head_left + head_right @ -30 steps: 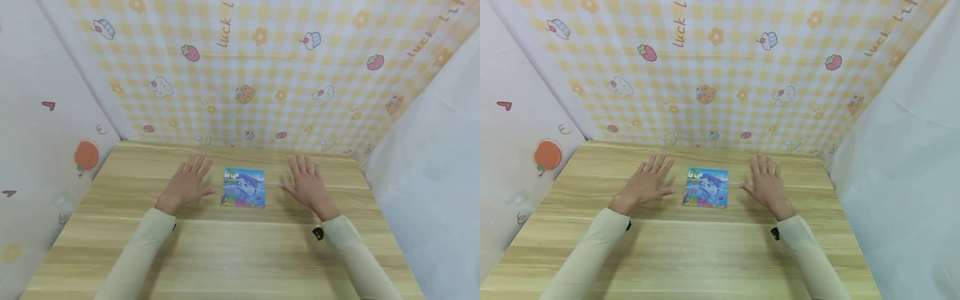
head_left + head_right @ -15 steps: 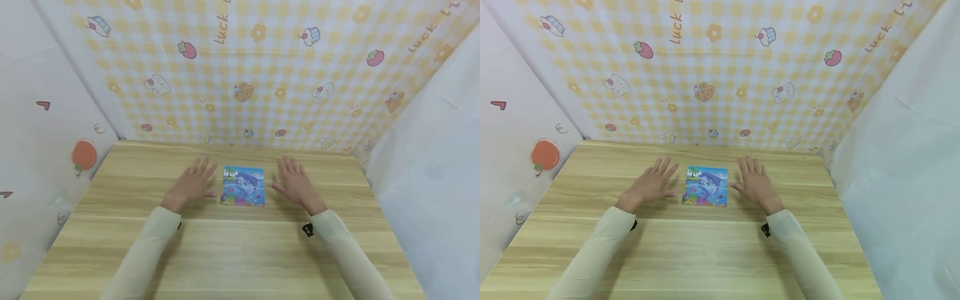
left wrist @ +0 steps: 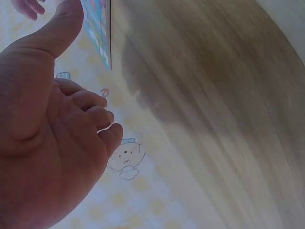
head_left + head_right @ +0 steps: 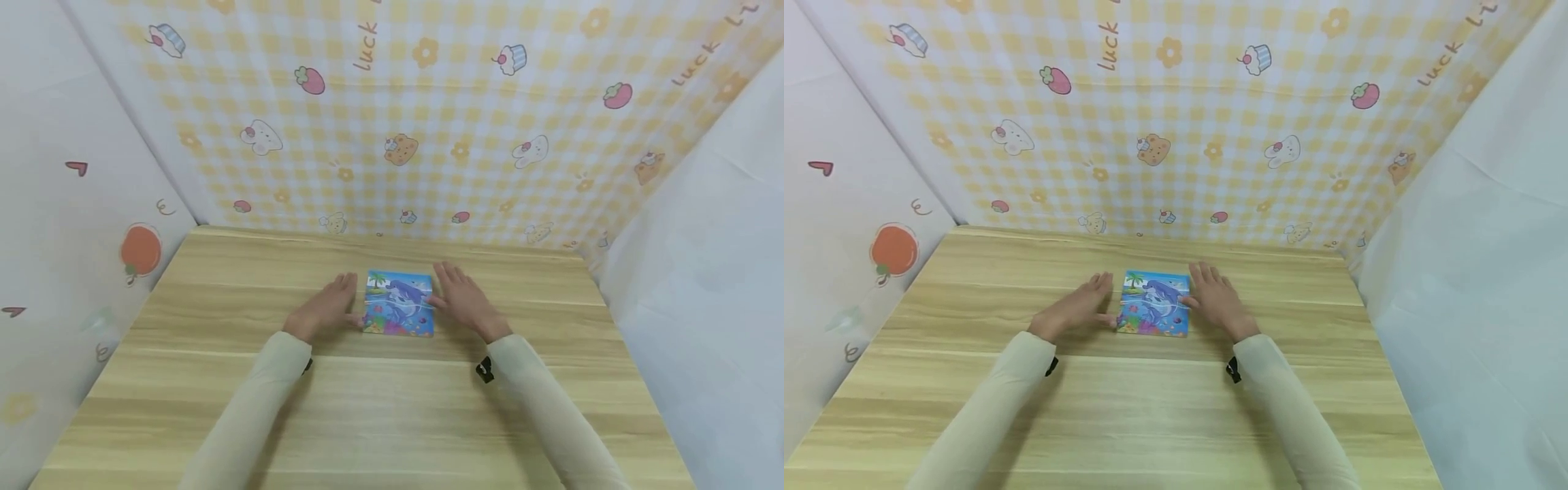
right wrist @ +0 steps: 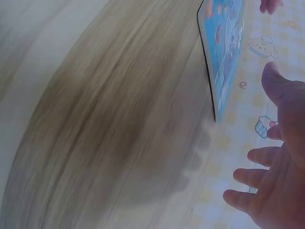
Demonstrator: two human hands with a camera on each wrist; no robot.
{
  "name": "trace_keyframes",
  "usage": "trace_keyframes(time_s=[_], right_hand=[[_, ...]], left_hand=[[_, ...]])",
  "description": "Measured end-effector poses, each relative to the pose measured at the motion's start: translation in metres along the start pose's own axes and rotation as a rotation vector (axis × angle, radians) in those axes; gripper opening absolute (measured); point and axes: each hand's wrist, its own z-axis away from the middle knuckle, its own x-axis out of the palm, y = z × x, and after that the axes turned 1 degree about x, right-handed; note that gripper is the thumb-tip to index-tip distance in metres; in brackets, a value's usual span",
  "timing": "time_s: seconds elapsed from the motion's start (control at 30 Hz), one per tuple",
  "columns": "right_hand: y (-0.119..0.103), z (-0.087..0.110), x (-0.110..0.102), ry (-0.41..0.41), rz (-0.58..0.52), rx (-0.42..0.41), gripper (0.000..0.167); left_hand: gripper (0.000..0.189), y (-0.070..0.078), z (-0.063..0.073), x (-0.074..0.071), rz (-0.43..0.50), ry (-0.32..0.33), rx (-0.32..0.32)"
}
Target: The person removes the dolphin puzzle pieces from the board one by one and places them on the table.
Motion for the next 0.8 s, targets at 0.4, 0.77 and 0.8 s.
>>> trace_keyframes(time_s=[0.4, 0.77, 0.8], right_hand=[[-0.017, -0.023, 0.018, -0.019, -0.105, 0.02, 0.076], [-0.03, -0.05, 0.029, 0.014, -0.14, -0.014, 0.063], [-0.031, -0.052, 0.029, 0.008, -0.145, -0.02, 0.062]], left_hand=[[0.103, 0.011, -0.028, 0.013, -0.064, -0.063, 0.022], [0.107, 0.011, -0.04, 0.023, -0.105, -0.091, -0.038], [0.107, 0.011, -0.04, 0.024, -0.104, -0.091, -0.037]])
